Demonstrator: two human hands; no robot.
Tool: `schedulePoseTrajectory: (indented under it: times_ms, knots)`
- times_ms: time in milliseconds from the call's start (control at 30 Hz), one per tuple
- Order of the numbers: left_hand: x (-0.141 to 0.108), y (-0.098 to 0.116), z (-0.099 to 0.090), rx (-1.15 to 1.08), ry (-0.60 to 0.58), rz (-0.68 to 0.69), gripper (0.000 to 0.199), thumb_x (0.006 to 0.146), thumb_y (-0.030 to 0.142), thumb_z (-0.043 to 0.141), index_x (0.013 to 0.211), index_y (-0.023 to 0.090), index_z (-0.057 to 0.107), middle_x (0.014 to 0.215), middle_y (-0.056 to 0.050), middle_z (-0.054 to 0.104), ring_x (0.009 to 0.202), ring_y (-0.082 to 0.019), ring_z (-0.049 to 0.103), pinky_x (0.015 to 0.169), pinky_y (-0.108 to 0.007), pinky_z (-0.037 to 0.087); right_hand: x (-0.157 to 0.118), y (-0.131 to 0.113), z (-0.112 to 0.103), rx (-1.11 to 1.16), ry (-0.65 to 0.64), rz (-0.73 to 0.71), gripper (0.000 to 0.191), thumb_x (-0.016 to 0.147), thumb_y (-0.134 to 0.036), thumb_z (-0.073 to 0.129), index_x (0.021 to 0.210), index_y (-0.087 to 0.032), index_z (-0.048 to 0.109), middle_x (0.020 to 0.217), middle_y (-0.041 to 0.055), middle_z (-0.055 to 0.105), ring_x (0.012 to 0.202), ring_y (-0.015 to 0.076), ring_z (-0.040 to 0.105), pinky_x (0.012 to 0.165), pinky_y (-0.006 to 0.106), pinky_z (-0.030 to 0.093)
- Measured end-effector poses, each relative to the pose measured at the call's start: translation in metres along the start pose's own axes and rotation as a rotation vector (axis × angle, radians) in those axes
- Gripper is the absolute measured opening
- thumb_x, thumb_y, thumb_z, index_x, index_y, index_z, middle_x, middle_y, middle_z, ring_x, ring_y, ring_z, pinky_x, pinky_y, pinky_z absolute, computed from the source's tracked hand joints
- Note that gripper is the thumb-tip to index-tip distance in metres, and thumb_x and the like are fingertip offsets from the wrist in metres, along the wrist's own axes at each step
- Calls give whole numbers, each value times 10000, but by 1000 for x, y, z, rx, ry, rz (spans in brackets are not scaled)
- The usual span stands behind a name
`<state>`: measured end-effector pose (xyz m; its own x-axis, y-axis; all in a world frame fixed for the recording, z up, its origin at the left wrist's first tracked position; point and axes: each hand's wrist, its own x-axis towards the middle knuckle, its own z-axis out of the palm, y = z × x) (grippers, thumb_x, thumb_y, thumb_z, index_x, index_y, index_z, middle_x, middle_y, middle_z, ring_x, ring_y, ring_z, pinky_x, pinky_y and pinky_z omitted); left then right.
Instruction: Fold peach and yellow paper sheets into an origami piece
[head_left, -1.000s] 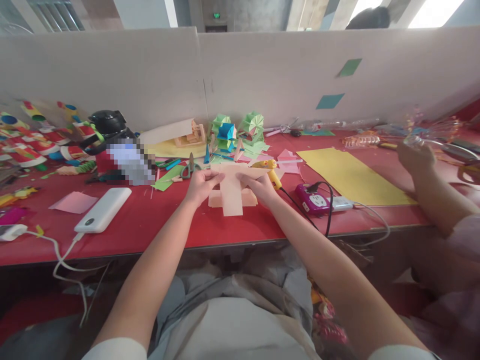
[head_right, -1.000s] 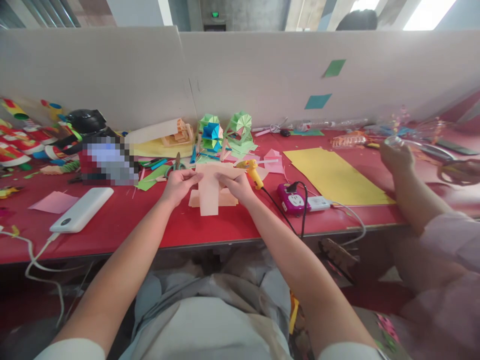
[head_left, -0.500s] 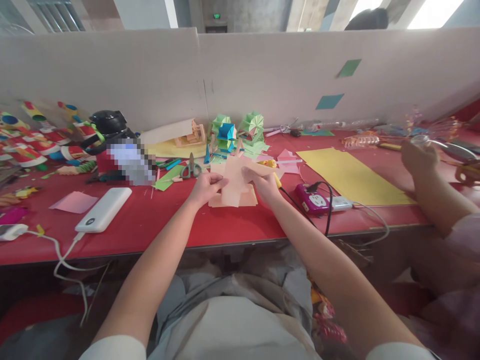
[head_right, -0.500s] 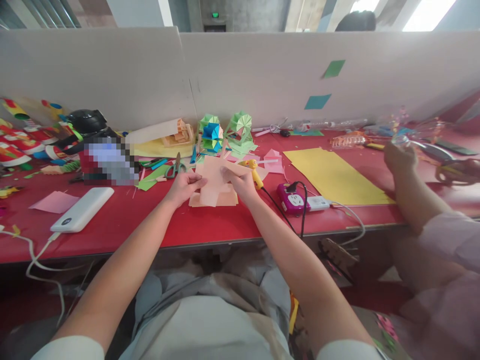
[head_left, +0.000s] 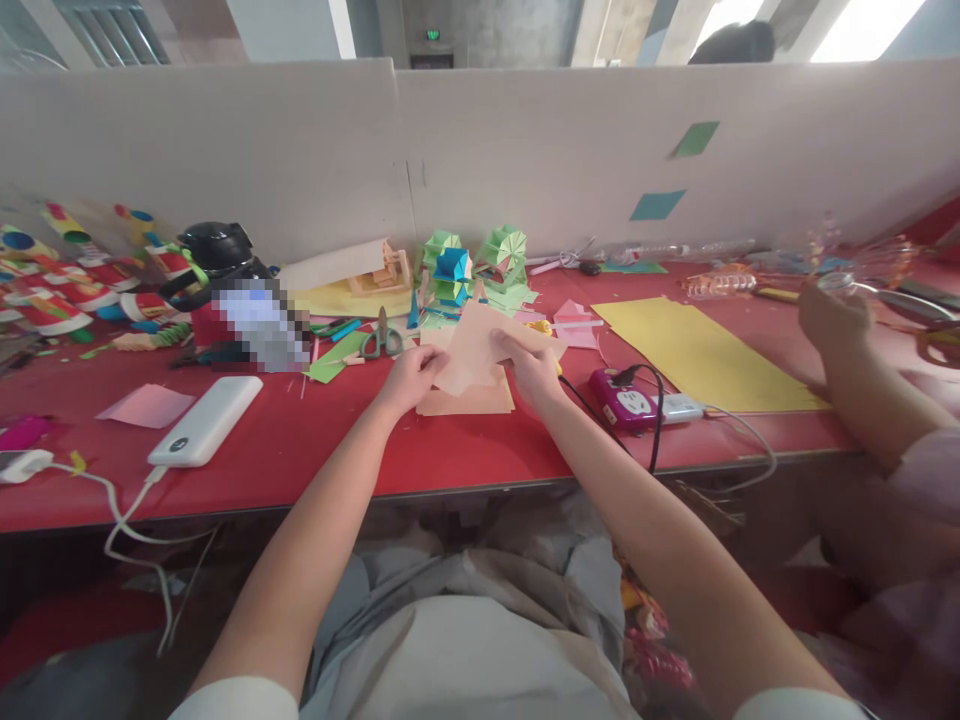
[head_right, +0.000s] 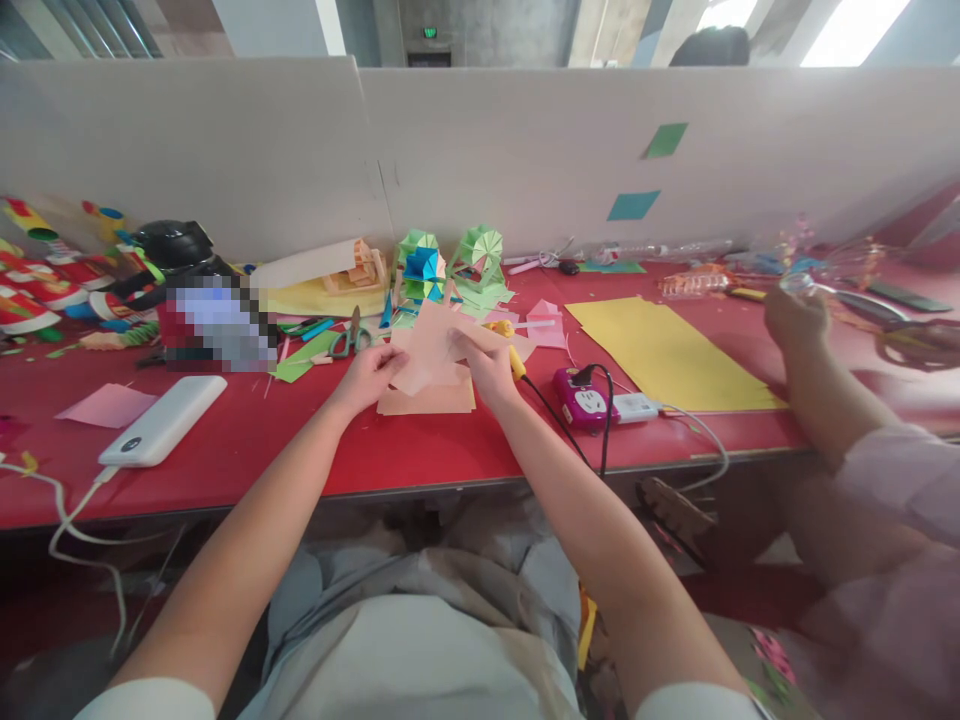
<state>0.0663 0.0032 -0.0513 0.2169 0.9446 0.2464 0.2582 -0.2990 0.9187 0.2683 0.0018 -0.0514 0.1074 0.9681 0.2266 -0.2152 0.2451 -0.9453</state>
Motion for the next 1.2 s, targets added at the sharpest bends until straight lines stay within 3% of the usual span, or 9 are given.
schedulePoseTrajectory:
  times_ms: [300,533,633,767,933,1067,1200]
  knots:
    - [2,-8,-2,28,-8,64,207,781,342,655,895,173,691,863,-69,715,833,-212,661,722,-303,504,5,5,-4,42,8,3,347,677,-500,775,868,-246,635,965,76,692,979,277,650,775,436,582]
    - [0,-2,-6,156,24,50,191,817,359,582,751,187,630,657,-14,593,604,-170,555,585,-276,425,4,4,-2,100,23,58,400,637,-500,813,894,-232,664,973,75,708,989,280,654,813,444,590]
    - [-1,4,-9,233,57,82,169,825,314,552,721,192,603,623,-3,559,607,-168,529,604,-276,397,5,5,-3,129,24,89,395,628,-481,831,893,-225,687,1009,81,709,990,280,657,836,452,591]
    - [-3,3,-23,333,76,119,176,839,299,529,738,190,623,695,-23,606,693,-188,548,662,-293,386,9,3,-10,121,-56,62,375,684,-503,786,937,-234,719,1041,70,702,979,260,666,799,417,595]
    - [-3,-4,-45,357,-4,73,182,831,350,570,781,189,638,766,-27,647,729,-195,567,696,-300,405,6,-4,-10,79,-163,135,439,668,-454,796,1039,-229,726,1028,64,697,906,206,669,724,332,586]
    - [0,-4,-52,284,112,46,190,852,344,532,839,178,624,819,-30,668,780,-189,596,727,-293,430,1,-6,-5,57,-232,198,369,612,-342,828,936,-207,712,913,30,687,825,169,652,740,329,582]
    - [1,-1,-58,339,205,30,201,833,351,553,817,165,629,747,-33,667,701,-178,586,657,-285,429,1,-8,-6,36,-271,269,281,655,-331,777,886,-203,680,876,27,677,766,148,641,698,286,559]
